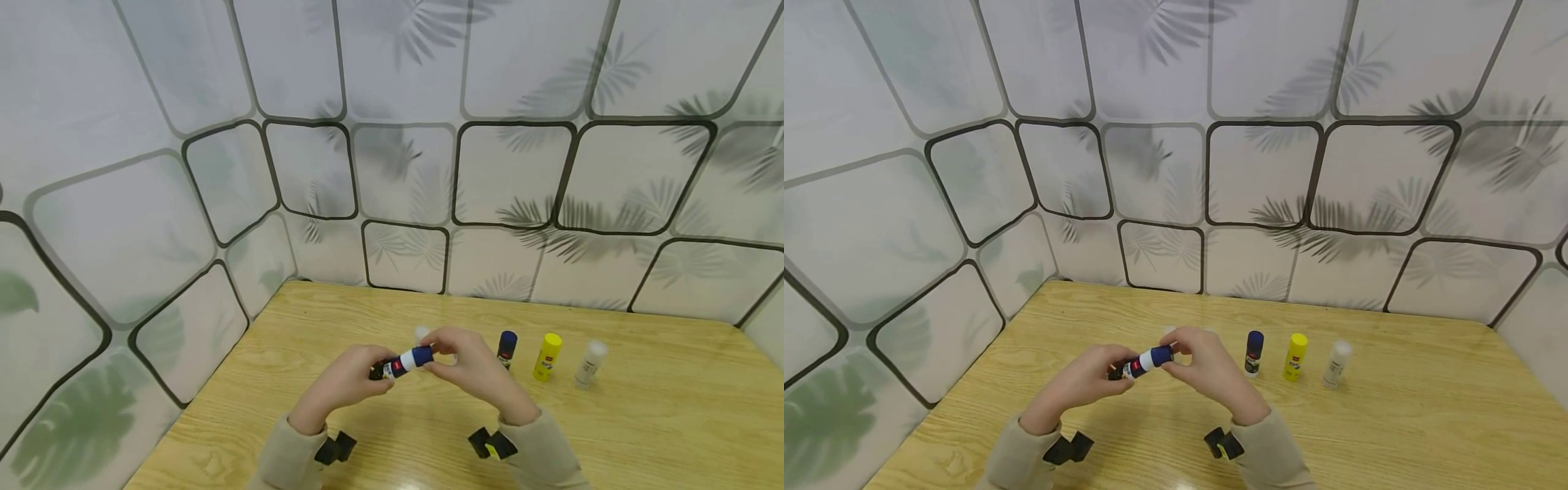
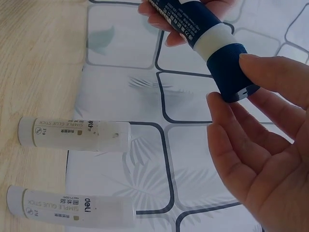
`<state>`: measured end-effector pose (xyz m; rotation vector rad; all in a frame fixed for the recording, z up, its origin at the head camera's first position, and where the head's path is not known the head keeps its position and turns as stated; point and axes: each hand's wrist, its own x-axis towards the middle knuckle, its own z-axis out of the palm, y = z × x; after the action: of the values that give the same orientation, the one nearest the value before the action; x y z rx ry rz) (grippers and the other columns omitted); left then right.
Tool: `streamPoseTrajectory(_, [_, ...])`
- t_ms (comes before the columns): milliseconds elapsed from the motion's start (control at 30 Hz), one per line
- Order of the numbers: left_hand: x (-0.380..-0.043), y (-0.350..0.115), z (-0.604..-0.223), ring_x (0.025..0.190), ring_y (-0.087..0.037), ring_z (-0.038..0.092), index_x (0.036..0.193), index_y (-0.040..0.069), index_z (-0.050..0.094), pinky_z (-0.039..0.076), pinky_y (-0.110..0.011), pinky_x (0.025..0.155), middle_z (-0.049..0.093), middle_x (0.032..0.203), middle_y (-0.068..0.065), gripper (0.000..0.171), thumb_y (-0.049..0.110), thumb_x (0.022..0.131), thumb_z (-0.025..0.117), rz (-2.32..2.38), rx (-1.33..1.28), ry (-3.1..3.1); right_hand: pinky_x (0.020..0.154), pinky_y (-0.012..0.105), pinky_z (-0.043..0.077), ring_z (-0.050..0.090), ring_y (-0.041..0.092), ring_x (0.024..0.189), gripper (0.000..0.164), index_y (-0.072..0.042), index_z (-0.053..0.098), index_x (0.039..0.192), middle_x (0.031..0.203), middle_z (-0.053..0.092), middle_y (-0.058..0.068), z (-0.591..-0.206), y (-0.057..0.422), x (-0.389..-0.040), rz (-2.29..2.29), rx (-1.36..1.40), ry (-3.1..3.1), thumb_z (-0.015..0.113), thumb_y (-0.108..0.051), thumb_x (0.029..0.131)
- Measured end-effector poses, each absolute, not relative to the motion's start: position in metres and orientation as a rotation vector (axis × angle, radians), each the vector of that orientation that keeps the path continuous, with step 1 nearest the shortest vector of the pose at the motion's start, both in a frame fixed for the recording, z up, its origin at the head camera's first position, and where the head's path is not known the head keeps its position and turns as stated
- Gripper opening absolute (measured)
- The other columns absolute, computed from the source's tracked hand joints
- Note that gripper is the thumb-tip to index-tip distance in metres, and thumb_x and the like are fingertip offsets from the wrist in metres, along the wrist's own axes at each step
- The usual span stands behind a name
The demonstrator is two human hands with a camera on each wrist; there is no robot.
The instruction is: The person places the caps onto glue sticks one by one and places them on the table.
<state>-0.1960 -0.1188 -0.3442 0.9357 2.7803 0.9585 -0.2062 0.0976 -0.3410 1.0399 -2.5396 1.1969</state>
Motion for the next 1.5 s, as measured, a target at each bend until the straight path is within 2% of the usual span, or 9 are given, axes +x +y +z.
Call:
streamPoseTrajectory(433, [-0.195, -0.118, -0.343, 0.061, -0.004, 0.049, 0.1, 0.003, 0.063, 0.042, -0.021, 0.056, 0.06, 0.08, 0.003, 0.022, 0.007, 0.078, 0.065, 0.957, 0.991, 2.774, 0.071, 0.026, 0.047, 0.058, 0.009, 0.082, 0.023, -0.013, 0.063, 0.097, 0.092, 0.06, -0.006, -0.341, 0.102, -0.206, 1.186, 1.037, -2.546, 0.07, -0.009, 0.075])
streamPoseTrajectory(1133, [-0.191, -0.115, -0.339, 0.063, -0.001, 0.05, 0.101, 0.004, 0.064, 0.042, -0.02, 0.057, 0.061, 0.084, 0.004, 0.024, 0.012, 0.079, 0.066, 0.947, 1.027, 2.825, 0.074, 0.025, 0.047, 0.058, 0.014, 0.087, 0.025, -0.008, 0.064, 0.099, 0.095, 0.061, 0.0, -0.34, 0.102, -0.206, 1.184, 1.14, -2.487, 0.069, -0.006, 0.075])
streamPoseTrajectory(1500, [-0.184, -0.109, -0.337, 0.066, -0.002, 0.051, 0.101, 0.007, 0.064, 0.043, -0.018, 0.058, 0.063, 0.085, 0.001, 0.027, 0.018, 0.077, 0.069, 0.877, 1.18, 2.996, 0.07, 0.028, 0.049, 0.06, 0.014, 0.084, 0.025, -0.005, 0.067, 0.096, 0.093, 0.064, 0.003, -0.334, 0.106, -0.2, 1.285, 1.199, -2.326, 0.07, -0.003, 0.071])
